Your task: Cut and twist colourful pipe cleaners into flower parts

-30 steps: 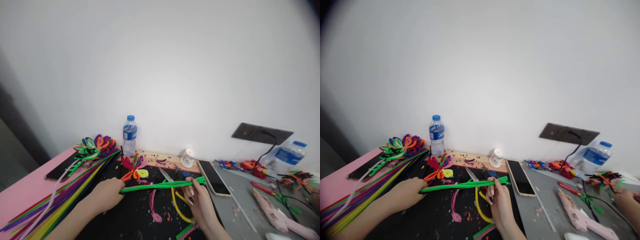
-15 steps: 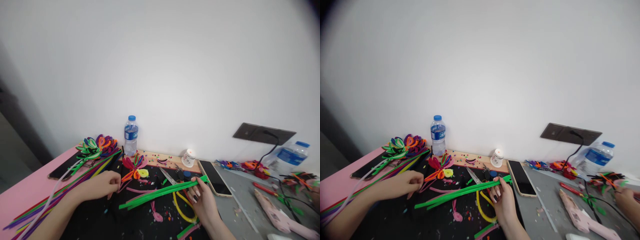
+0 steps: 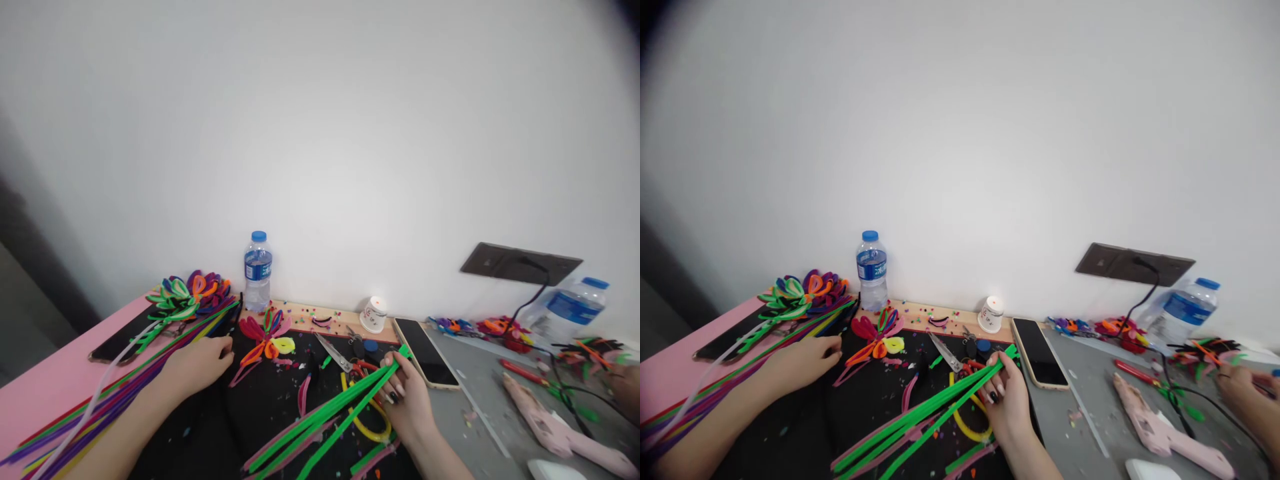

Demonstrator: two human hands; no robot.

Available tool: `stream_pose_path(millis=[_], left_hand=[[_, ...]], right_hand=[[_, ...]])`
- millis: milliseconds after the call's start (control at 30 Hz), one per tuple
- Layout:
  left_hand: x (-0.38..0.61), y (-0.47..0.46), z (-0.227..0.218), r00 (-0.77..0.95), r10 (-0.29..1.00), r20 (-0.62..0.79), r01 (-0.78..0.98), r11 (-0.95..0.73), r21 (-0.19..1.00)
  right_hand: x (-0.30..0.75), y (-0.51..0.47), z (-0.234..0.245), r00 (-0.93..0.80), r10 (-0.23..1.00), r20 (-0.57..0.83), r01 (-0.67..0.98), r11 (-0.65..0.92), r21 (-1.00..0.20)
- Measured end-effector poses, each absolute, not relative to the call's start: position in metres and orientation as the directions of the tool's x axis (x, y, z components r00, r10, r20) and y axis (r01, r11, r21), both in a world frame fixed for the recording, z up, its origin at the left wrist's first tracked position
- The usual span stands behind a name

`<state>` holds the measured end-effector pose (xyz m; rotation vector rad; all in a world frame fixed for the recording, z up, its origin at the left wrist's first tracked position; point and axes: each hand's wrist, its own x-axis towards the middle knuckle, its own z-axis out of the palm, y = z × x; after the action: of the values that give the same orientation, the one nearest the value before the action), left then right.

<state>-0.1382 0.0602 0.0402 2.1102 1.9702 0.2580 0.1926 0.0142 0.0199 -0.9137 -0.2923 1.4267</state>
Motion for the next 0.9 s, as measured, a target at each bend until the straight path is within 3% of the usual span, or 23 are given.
stream_pose_path(millis=[167, 333, 667, 900], left_hand=[[-0.148, 0.057, 0.038, 0.076, 0.987, -0.141, 0.979, -0.047, 0.197], [-0.157, 0.055, 0.037, 0.038, 0.998, -0.058, 0.989, -0.029, 0.148], [-0.171, 0.063, 0.027, 0.0, 1.0, -0.019, 0.969, 0.005, 0.248], [-0.176, 0.069, 0.024, -0.04, 0.999, -0.012, 0.975, 0.041, 0.218]], right_hand=[[0.196, 0.015, 0.018, 0.164, 0.925, -0.342, -0.714, -0.127, -0.688], [0.199, 0.016, 0.016, 0.141, 0.935, -0.324, -0.728, -0.124, -0.675], [0.209, 0.019, 0.018, 0.213, 0.941, -0.263, -0.756, -0.012, -0.654], [0.212, 0.019, 0.022, 0.236, 0.948, -0.216, -0.734, 0.028, -0.679]])
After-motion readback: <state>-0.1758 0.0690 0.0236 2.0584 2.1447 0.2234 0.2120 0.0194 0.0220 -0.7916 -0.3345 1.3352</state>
